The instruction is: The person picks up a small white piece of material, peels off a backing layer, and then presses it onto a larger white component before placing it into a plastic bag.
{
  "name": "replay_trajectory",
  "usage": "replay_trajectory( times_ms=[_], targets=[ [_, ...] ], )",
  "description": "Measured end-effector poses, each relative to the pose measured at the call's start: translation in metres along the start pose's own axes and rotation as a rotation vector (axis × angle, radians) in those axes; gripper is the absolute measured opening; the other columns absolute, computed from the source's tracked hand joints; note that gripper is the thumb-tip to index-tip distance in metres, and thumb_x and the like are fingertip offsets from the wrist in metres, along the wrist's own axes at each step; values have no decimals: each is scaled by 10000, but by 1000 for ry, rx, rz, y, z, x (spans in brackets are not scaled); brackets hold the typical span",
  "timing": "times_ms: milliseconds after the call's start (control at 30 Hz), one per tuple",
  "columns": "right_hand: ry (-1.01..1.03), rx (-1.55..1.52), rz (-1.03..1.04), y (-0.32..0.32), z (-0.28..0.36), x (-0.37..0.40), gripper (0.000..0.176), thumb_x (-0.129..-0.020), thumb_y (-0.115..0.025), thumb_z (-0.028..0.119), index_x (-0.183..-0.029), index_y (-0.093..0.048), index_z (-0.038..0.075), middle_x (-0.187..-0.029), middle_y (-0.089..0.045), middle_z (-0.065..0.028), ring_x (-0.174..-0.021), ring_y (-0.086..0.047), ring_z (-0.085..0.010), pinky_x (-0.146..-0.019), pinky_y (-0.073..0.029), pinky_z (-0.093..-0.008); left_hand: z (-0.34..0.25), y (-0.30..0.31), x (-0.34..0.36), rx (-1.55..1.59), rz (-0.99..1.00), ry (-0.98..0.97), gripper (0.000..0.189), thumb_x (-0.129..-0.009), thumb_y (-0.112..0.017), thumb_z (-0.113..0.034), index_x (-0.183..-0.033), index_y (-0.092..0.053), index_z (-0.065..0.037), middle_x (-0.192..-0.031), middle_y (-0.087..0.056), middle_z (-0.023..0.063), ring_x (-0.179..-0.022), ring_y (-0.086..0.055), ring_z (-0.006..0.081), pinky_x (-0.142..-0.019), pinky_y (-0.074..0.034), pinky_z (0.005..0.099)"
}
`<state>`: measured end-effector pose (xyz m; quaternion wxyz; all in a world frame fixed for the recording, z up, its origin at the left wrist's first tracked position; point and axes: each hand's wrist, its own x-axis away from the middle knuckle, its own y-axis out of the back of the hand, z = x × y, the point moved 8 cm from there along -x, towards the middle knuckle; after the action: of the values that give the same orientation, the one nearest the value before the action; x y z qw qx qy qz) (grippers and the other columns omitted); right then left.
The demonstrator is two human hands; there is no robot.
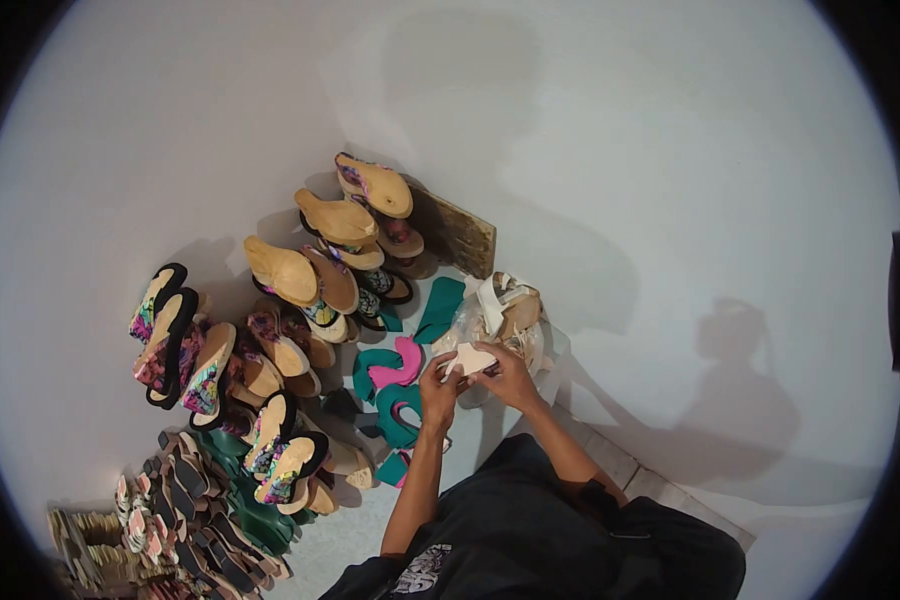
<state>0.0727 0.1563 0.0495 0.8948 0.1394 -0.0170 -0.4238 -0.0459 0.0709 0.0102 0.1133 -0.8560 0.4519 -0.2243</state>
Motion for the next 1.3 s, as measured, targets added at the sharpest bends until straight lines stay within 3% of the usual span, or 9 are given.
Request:
replay_trajectory(
  times_ms=[267, 400, 633, 833, 933, 1033, 1133, 1200, 1300],
  targets=[
    [-64, -62, 6, -4, -21, -2, 476, -777, -727, 37, -1225, -571, -8, -1143, -618, -151, -930, -640, -164, -776, -542, -273, -6, 5, 0, -50, -45, -13, 360, -856, -629, 3, -1193, -510, 39, -1021, -600, 156, -844, -652, 232, -728, -601, 314],
    [-60, -113, 2, -6, -15, -3, 458, -774, -735, 34, -1203, -582, -20, -1055, -652, -141, -903, -651, -156, -769, -540, -260, -2, 17, -6, -103, -91, -67, 392, -834, -653, 16, -1203, -522, 45, -1015, -604, 157, -838, -654, 224, -724, -600, 308],
    [-110, -127, -59, -2, -19, -6, 436, -779, -733, 21, -1182, -576, -38, -917, -680, -102, -837, -658, -143, -724, -525, -238, -11, 9, -3, -188, 16, -100, 477, -789, -682, 40, -1241, -531, 34, -1074, -621, 194, -882, -655, 213, -753, -575, 282],
    [-119, -180, 1, -8, -29, -9, 426, -776, -725, -9, -1170, -571, -51, -951, -666, -103, -861, -647, -134, -747, -521, -235, -16, 10, -4, -249, 40, -126, 471, -810, -674, -4, -1256, -526, 25, -1116, -599, 198, -875, -662, 206, -730, -567, 264],
    [-118, -268, 81, -23, -29, -11, 456, -777, -734, 12, -1193, -556, -46, -977, -658, -119, -854, -652, -146, -742, -526, -246, -25, 22, 1, -165, -28, -59, 435, -816, -679, 1, -1225, -534, 40, -1093, -601, 180, -853, -657, 204, -748, -573, 276],
    [-57, -304, 163, -36, -11, -7, 473, -801, -728, 61, -1229, -540, -11, -960, -655, -136, -798, -653, -150, -704, -523, -251, -34, 38, 14, -181, -61, -116, 408, -824, -660, -8, -1215, -544, 14, -1087, -603, 187, -800, -670, 176, -656, -556, 229],
    [-131, -293, 153, -49, -8, -4, 425, -834, -698, 100, -1221, -548, 11, -938, -649, -118, -752, -635, -130, -666, -506, -248, -45, 55, 32, -370, 19, -112, 378, -822, -639, 9, -1192, -575, -40, -1043, -624, 141, -779, -674, 157, -614, -549, 248],
    [-70, -104, 318, -66, -3, 1, 376, -879, -642, 108, -1229, -540, 18, -898, -621, -66, -732, -591, -88, -632, -483, -225, -41, 68, 43, -429, 66, -88, 377, -813, -639, 16, -1182, -576, -31, -1038, -628, 129, -777, -674, 159, -615, -550, 256],
    [-95, -79, 491, -92, -20, 11, 339, -887, -617, 92, -1210, -548, 14, -847, -599, -34, -681, -575, -81, -603, -471, -223, -36, 75, 57, -534, 141, -90, 399, -793, -629, 34, -1183, -562, -20, -1003, -632, 99, -783, -674, 170, -632, -554, 289]
  ],
)
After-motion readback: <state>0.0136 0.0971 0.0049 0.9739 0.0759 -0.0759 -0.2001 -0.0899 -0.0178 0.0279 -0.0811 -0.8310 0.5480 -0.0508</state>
